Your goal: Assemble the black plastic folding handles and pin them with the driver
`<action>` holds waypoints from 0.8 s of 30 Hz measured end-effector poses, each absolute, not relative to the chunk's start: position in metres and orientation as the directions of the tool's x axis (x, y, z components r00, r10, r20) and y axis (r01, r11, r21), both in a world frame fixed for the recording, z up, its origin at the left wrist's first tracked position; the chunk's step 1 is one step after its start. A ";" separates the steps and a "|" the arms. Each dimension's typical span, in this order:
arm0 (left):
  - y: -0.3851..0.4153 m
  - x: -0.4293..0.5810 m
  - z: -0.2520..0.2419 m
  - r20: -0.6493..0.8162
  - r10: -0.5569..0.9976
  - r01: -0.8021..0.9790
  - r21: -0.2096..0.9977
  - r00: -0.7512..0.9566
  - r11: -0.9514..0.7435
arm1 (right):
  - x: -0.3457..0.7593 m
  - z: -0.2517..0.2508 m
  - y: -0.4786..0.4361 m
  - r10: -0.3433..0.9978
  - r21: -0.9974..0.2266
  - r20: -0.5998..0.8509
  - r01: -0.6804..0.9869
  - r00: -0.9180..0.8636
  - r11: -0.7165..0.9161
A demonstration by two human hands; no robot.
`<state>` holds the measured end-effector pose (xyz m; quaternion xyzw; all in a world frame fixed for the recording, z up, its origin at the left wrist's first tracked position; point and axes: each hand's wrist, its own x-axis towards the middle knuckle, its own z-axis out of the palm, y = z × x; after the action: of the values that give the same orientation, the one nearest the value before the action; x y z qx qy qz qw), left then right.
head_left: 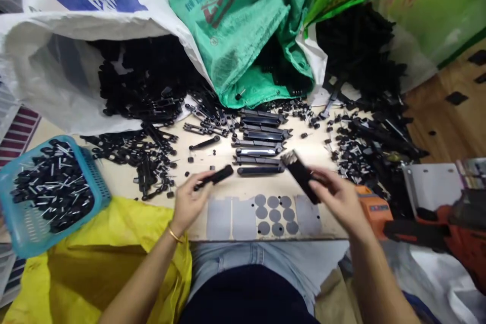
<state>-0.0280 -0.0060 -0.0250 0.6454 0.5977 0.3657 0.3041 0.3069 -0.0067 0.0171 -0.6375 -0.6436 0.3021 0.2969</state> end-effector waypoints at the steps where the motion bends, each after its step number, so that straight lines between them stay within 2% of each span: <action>1: -0.024 -0.019 -0.032 0.073 0.992 0.553 0.825 0.098 -0.115 | 0.301 0.004 -0.035 0.999 -0.749 -0.033 0.662 -0.035 -0.001; 4: -0.052 0.003 -0.054 0.055 0.974 0.662 0.725 0.221 -0.191 | 0.281 -0.038 -0.087 0.999 -0.659 -0.003 0.752 -0.051 0.036; 8: -0.053 0.008 -0.068 0.088 0.959 0.746 0.611 0.269 -0.265 | 0.270 -0.067 -0.096 0.997 -0.571 0.056 0.817 -0.050 0.073; 13: -0.047 0.012 -0.063 0.163 0.916 0.749 0.532 0.366 -0.394 | 0.280 -0.047 -0.082 0.977 -0.521 0.058 0.828 -0.207 0.207; 19: -0.046 0.019 -0.063 0.203 0.894 0.719 0.535 0.399 -0.442 | 0.281 -0.028 -0.085 0.962 -0.228 0.131 0.937 -0.239 0.264; 22: -0.046 0.013 -0.061 0.213 0.899 0.728 0.529 0.384 -0.436 | 0.275 -0.034 -0.089 0.949 -0.292 0.104 0.903 -0.297 0.314; 24: -0.045 0.010 -0.059 0.217 0.897 0.730 0.524 0.384 -0.439 | 0.271 -0.039 -0.085 0.964 -0.353 0.085 0.897 -0.254 0.267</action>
<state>0.0100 -0.0447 -0.0593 0.8134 0.5001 0.2406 0.1744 0.2708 -0.0849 -0.0389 -0.5939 -0.7830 0.1170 0.1431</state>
